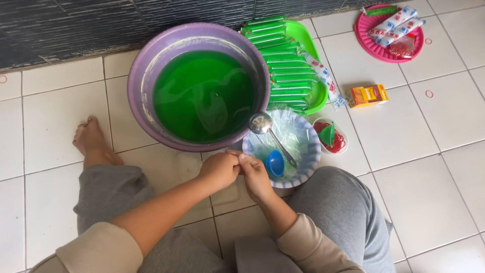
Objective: The person fills small plastic bags with a green liquid from a large purple bowl using a ladle and a funnel, then ties each bag shut by hand and places it onto a green tray.
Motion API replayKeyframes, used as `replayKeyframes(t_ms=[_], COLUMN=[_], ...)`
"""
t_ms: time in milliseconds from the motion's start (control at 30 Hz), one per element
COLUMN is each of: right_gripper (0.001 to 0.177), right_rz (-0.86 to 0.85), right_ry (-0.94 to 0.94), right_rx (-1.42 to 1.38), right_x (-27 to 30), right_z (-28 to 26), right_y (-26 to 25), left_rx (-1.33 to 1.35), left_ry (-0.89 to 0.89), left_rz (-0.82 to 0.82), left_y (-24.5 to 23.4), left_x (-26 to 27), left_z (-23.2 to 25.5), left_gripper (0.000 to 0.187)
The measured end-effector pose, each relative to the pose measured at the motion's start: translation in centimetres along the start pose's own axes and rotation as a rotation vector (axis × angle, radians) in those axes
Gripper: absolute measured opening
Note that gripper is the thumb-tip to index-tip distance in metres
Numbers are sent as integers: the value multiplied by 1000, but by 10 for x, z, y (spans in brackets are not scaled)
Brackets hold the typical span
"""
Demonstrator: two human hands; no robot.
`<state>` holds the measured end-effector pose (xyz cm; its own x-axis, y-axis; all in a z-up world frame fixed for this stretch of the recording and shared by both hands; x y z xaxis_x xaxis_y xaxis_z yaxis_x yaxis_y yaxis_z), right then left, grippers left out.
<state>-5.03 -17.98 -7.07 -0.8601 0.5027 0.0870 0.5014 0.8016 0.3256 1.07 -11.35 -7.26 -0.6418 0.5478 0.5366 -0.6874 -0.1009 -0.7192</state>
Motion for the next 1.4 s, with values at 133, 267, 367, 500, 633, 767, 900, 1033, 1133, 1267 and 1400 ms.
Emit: replayKeyframes(t_ms=[133, 267, 367, 500, 633, 767, 900, 1033, 1133, 1267, 1400], right_gripper=[43, 49, 95, 106, 68, 28, 37, 23, 38, 47, 20], right_rz=[-74, -331, -488, -582, -851, -367, -275, -170, -357, -195, 84], right_ry=[177, -111, -317, -264, 59, -131, -574, -876, -844, -494, -505], right_rx=[-576, -495, -279, -268, -366, 473, 693, 790, 745, 984, 1701], right_x=[-12, -20, -23, -7, 19, -18, -20, -21, -37, -118, -177], right_z=[91, 43, 30, 101, 14, 35, -1, 0, -17, -46, -3], right_y=[-28, -33, -38, -58, 6, -44, -45, -65, -92, -218, -328], left_rx=[40, 729, 1037, 1176, 1088, 544, 1037, 1402, 1341, 888, 798], left_ry=[48, 252, 258, 344, 258, 132, -152, -116, 85, 298, 273], left_rz=[-79, -225, -298, -170, -87, 214, -97, -414, -578, -426, -426], left_y=[-4, -7, -2, -25, -35, -46, -24, 1, -3, -35, -33], left_x=[-5, 0, 3, 8, -6, -15, -17, 8, 36, 60, 53], left_z=[7, 25, 35, 43, 26, 4, -10, 27, 62, 71, 57], left_gripper=[25, 17, 19, 17, 22, 20, 25, 18, 18, 21, 22])
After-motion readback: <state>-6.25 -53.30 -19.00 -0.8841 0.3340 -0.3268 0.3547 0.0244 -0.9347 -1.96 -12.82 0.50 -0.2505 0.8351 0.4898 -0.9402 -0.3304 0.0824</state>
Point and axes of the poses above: each hand's wrist, its own x-axis away from the middle knuckle, its own y-axis out of the palm, z = x × y, the point moved 9 cm from there along -x, towards the middle knuckle, and after that the axes turned 11 degrees about -y, right-handed, at the moved point
